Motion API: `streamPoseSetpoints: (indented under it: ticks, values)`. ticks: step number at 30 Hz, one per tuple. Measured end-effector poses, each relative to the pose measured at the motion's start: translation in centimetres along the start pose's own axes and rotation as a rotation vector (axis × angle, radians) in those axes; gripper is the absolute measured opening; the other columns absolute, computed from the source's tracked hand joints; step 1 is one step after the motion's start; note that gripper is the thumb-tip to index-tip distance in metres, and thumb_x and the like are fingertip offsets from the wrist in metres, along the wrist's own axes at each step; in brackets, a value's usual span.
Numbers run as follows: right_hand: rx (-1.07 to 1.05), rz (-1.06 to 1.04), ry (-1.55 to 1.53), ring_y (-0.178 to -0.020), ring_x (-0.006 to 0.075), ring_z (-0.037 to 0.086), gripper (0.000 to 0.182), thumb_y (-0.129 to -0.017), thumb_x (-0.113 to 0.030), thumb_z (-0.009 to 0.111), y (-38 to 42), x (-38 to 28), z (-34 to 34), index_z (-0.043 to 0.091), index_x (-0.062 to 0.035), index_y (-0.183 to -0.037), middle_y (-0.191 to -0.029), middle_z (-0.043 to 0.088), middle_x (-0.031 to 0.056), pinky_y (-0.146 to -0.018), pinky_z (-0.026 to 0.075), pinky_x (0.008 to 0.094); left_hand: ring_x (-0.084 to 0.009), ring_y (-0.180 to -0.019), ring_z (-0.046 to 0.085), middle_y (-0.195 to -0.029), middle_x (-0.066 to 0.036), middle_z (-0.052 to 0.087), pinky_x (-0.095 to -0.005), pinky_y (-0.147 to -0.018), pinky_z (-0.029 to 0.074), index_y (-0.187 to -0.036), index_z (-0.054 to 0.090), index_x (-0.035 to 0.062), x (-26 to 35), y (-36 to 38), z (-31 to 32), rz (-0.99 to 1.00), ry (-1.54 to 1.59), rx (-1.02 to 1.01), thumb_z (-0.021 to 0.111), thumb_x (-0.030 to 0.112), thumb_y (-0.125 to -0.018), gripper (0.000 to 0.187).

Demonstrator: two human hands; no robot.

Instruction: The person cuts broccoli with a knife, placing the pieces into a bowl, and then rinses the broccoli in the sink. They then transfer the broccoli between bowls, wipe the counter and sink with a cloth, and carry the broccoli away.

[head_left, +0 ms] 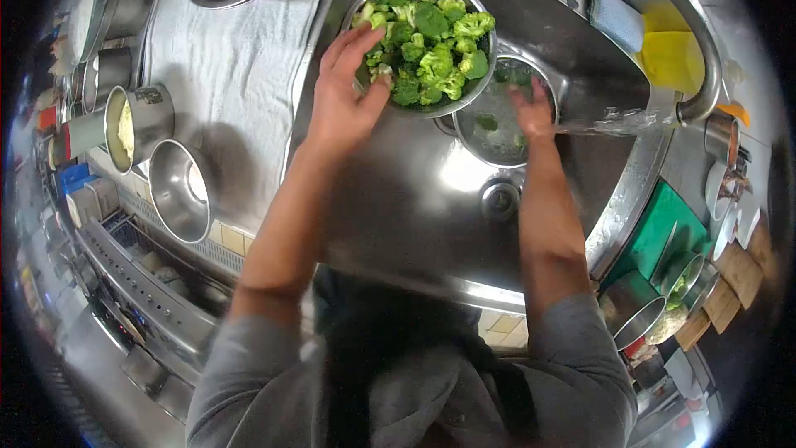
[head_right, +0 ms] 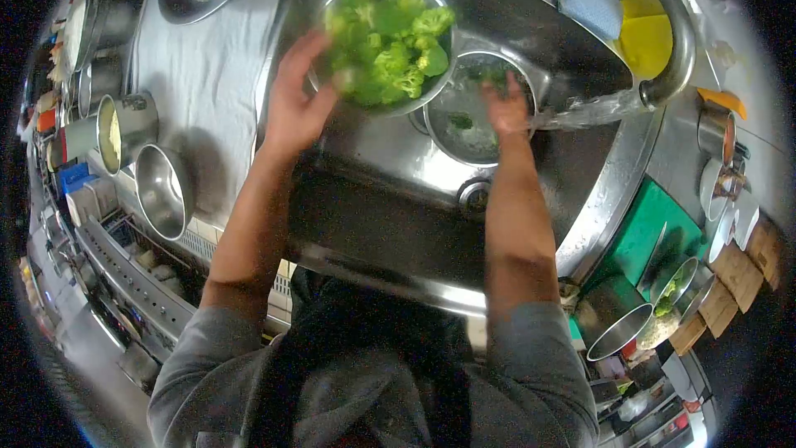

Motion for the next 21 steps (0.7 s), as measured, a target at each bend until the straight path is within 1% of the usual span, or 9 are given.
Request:
streamPoseSetpoints:
  ticks: [1, 4, 6, 10, 12, 14, 16, 18, 21]
  values:
    - [0.007, -0.063, 0.313, -0.126, 0.0295, 0.048, 0.073, -0.083, -0.051, 0.067, 0.3, -0.3, 1.3, 0.050, -0.0013, -0.134, -0.137, 0.049, 0.0229, -0.109, 0.035, 0.0405, -0.0349, -0.127, 0.045, -0.132, -0.016, 0.055, -0.0418, -0.106, 0.037, -0.128, 0.058, 0.0107, 0.5, 0.6, 0.0, 0.037, -0.006, 0.011, 0.063, 0.005, -0.075, 0.053]
    - [-0.240, -0.019, 0.509, -0.133, 0.0353, 0.039, 0.083, -0.082, -0.062, 0.060, 2.2, 0.4, 5.9, 0.044, -0.0049, -0.140, -0.143, 0.040, 0.0246, -0.114, 0.027, 0.0445, -0.0335, -0.125, 0.048, -0.128, -0.016, 0.057, -0.0407, -0.104, 0.039, -0.124, 0.060, 0.0101, 2.3, 1.7, -0.1, 0.008, 0.045, -0.002, 0.064, 0.002, -0.074, 0.050]
    - [-0.378, -0.150, 0.628, -0.133, 0.0360, 0.039, 0.080, -0.082, -0.058, 0.061, 3.5, -0.5, 6.4, 0.043, -0.0083, -0.141, -0.143, 0.042, 0.0221, -0.114, 0.026, 0.0471, -0.0293, -0.124, 0.050, -0.132, -0.016, 0.055, -0.0381, -0.104, 0.038, -0.122, 0.059, 0.0053, 4.2, 2.7, -0.1, 0.008, 0.066, -0.065, 0.063, 0.000, -0.079, 0.044]
    - [-0.696, -0.218, 0.933, -0.133, 0.0379, 0.039, 0.066, -0.084, -0.046, 0.060, 6.5, -3.8, 4.0, 0.045, -0.0183, -0.142, -0.142, 0.045, 0.0145, -0.113, 0.023, 0.0566, -0.0291, -0.120, 0.053, -0.128, -0.014, 0.057, -0.0383, -0.098, 0.044, -0.121, 0.059, 0.0080, 7.5, 5.3, 5.8, -0.013, 0.195, -0.640, 0.066, 0.000, -0.079, 0.043]
    - [-0.700, -0.263, 1.086, -0.134, 0.0384, 0.039, 0.063, -0.084, -0.043, 0.058, 6.6, -5.5, 1.3, 0.046, -0.0190, -0.141, -0.143, 0.045, 0.0130, -0.113, 0.021, 0.0581, -0.0324, -0.122, 0.051, -0.132, -0.016, 0.052, -0.0420, -0.099, 0.045, -0.124, 0.056, 0.0105, 7.0, 6.6, 10.7, 0.081, 0.347, -0.624, 0.066, 0.000, -0.078, 0.048]
    - [-0.697, -0.307, 1.238, -0.134, 0.0388, 0.039, 0.059, -0.085, -0.040, 0.057, 6.0, -2.4, 0.5, 0.047, -0.0197, -0.140, -0.144, 0.045, 0.0115, -0.113, 0.019, 0.0596, -0.0380, -0.123, 0.048, -0.143, -0.019, 0.040, -0.0464, -0.102, 0.042, -0.130, 0.052, 0.0121, 5.1, 6.5, 16.2, 0.242, 0.119, -0.536, 0.066, 0.002, -0.078, 0.055]
    - [-0.274, -0.597, 1.130, -0.138, 0.0363, 0.031, 0.056, -0.085, -0.040, 0.055, 4.4, 4.3, 0.7, 0.049, -0.0228, -0.138, -0.146, 0.040, 0.0143, -0.112, 0.011, 0.0641, -0.0442, -0.131, 0.038, -0.152, -0.021, 0.024, -0.0486, -0.109, 0.036, -0.138, 0.047, 0.0145, 2.8, 5.0, 21.3, 0.087, -0.106, -0.689, 0.063, 0.004, -0.078, 0.063]
    - [-0.390, -0.480, 1.350, -0.139, 0.0366, 0.029, 0.056, -0.089, -0.035, 0.051, 5.0, -0.1, -0.5, 0.044, -0.0190, -0.142, -0.150, 0.036, 0.0135, -0.112, 0.013, 0.0626, -0.0471, -0.137, 0.027, -0.157, -0.020, 0.014, -0.0488, -0.114, 0.029, -0.144, 0.040, 0.0164, -0.8, 3.7, 26.2, -0.061, -0.127, -0.708, 0.056, 0.003, -0.080, 0.067]
    - [-0.243, -0.417, 1.055, -0.130, 0.0327, 0.045, 0.052, -0.088, -0.030, 0.052, 4.8, 1.3, 0.4, 0.048, -0.0098, -0.136, -0.137, 0.050, 0.0168, -0.111, 0.026, 0.0546, -0.0461, -0.141, 0.021, -0.157, -0.020, 0.013, -0.0486, -0.116, 0.025, -0.144, 0.040, 0.0168, -2.3, 2.4, 28.2, -0.029, -0.324, -0.746, 0.054, -0.001, -0.077, 0.071]
Point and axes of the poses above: each hand's wrist, its own y-axis away from the middle knuckle, its own z-axis out of the palm, x = y × z, the point moved 5 cm from there along -y, towards the middle knuckle
